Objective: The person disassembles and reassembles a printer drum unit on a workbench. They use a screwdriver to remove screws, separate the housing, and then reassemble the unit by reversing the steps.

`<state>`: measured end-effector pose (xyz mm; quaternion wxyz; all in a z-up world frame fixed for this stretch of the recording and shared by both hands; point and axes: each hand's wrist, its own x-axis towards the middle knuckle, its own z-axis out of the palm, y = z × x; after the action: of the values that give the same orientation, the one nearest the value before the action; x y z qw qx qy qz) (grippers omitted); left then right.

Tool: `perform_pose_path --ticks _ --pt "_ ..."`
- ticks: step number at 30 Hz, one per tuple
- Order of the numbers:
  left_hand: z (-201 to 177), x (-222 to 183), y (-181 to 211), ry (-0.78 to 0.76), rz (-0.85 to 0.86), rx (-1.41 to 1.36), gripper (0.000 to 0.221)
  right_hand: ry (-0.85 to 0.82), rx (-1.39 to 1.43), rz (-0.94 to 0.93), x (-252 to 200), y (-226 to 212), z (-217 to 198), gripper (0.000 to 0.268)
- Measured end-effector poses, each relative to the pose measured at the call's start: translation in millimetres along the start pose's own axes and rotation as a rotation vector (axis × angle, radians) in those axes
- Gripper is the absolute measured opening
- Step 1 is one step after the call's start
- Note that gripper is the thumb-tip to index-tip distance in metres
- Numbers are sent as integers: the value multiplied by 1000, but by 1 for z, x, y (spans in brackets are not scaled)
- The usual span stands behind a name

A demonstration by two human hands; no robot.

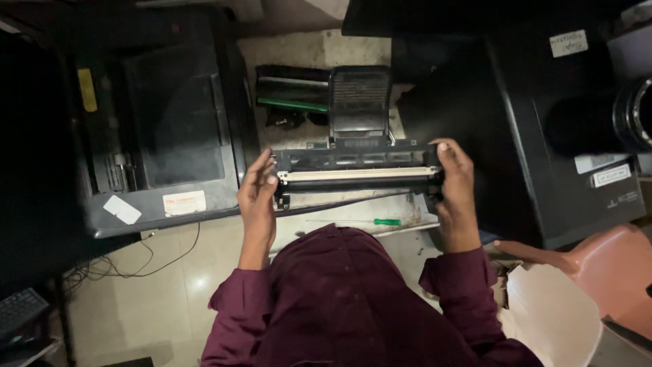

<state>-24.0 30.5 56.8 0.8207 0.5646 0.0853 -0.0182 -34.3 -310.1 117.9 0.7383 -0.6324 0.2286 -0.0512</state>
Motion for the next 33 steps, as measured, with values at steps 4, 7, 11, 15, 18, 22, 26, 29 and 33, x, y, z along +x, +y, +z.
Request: perform_pose_path --ticks 4,7,11,15,18,22,26,29,33 --pt "-3 -10 10 3 -1 80 53 -17 35 -25 -9 -10 2 20" --pt "-2 -16 14 -3 -15 94 54 -38 -25 -62 -11 -15 -1 21" --pt "0 -26 29 -59 -3 -59 59 -48 -37 -51 -6 -17 -6 22" --pt "0 -42 59 -254 93 -390 61 -122 53 63 3 -21 -13 22" --pt "7 -60 84 -342 167 -309 67 -172 182 165 16 -20 -12 18" --pt "18 -83 113 -371 229 -173 63 -243 300 244 24 -11 -5 19" --pt "24 -95 129 -399 292 -140 65 -273 349 313 28 -6 -2 20" --pt "27 -100 133 -393 324 -107 68 -266 350 357 31 -3 0 22" --pt "30 -106 136 -390 343 -63 69 -317 362 374 34 -2 -2 21"
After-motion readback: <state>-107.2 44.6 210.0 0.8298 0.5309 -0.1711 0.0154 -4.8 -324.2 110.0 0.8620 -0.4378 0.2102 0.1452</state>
